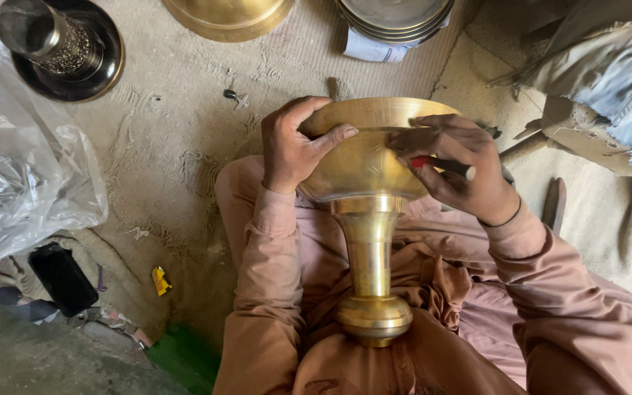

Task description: The person sits on the floor holding a large brass vase-shaped object on their lap and engraves decorative patterns into its surface using a small handheld scriber, rotating the object to reach different areas and continuing the engraving around the bowl and neck.

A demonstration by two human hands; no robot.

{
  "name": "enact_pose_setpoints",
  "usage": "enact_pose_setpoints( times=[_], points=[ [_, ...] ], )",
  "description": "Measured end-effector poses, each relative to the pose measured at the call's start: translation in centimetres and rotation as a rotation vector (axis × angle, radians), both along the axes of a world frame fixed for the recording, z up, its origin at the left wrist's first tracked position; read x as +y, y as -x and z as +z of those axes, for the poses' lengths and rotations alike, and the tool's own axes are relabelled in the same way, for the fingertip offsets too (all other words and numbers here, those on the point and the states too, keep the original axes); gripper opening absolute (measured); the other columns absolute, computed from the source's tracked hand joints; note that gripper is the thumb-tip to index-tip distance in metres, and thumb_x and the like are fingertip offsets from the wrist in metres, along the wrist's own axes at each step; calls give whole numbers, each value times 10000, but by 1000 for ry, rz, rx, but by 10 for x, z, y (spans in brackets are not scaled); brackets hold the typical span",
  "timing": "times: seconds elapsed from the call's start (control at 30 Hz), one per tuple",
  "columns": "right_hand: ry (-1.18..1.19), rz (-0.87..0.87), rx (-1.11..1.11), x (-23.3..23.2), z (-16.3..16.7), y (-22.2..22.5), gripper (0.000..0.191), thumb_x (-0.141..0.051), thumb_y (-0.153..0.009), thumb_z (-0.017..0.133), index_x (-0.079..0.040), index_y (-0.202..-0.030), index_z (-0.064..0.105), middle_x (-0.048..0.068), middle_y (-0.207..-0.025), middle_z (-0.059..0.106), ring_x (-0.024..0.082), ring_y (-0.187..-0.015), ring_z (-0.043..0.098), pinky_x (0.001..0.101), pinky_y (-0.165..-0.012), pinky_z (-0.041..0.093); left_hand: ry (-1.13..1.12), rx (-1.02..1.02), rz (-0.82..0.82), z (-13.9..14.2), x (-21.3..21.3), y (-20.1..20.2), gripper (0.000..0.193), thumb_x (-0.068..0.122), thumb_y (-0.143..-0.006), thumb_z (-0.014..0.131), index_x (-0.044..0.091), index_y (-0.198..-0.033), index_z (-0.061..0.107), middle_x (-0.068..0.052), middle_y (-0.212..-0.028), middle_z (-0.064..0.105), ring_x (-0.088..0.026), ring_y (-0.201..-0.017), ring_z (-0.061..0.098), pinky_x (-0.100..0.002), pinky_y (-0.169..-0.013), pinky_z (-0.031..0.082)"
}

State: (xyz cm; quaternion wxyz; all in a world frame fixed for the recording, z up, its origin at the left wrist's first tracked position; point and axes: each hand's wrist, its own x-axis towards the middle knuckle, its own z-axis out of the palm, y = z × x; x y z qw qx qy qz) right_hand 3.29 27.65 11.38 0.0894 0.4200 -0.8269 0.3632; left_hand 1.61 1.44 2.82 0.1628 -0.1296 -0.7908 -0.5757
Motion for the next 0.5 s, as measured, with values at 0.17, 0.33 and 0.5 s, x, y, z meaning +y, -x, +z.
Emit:
enact_pose_setpoints(
  times=[0.17, 0.33, 0.5],
  points=[
    [9, -25, -153, 2, -3, 6, 160, 8, -905, 752, -20, -1027, 652, 114, -1089, 771, 229, -952, 768, 318, -813, 627, 2, 7, 6, 1, 0, 1, 489, 369, -825, 924, 1, -1075, 722, -129, -970, 758, -215, -860, 751, -328, -799, 595],
    [44, -64, -242, 0, -1, 2, 198, 7, -910, 785, 24, -1063, 661, 142, -1071, 754, 220, -955, 776, 299, -817, 650, 25, 27, 12, 2, 0, 1, 488, 371, -822, 927, 2, -1070, 725, -131, -967, 757, -226, -855, 753, -329, -795, 594],
    [31, -105, -292, -4, 2, 3, 212, -24, -918, 806, 31, -1060, 659, 127, -1058, 762, 201, -948, 783, 287, -820, 653, 8, 23, -5, 2, 0, 0, 479, 368, -829, 923, 3, -1068, 724, -123, -968, 761, -213, -861, 758, -325, -794, 596]
  ],
)
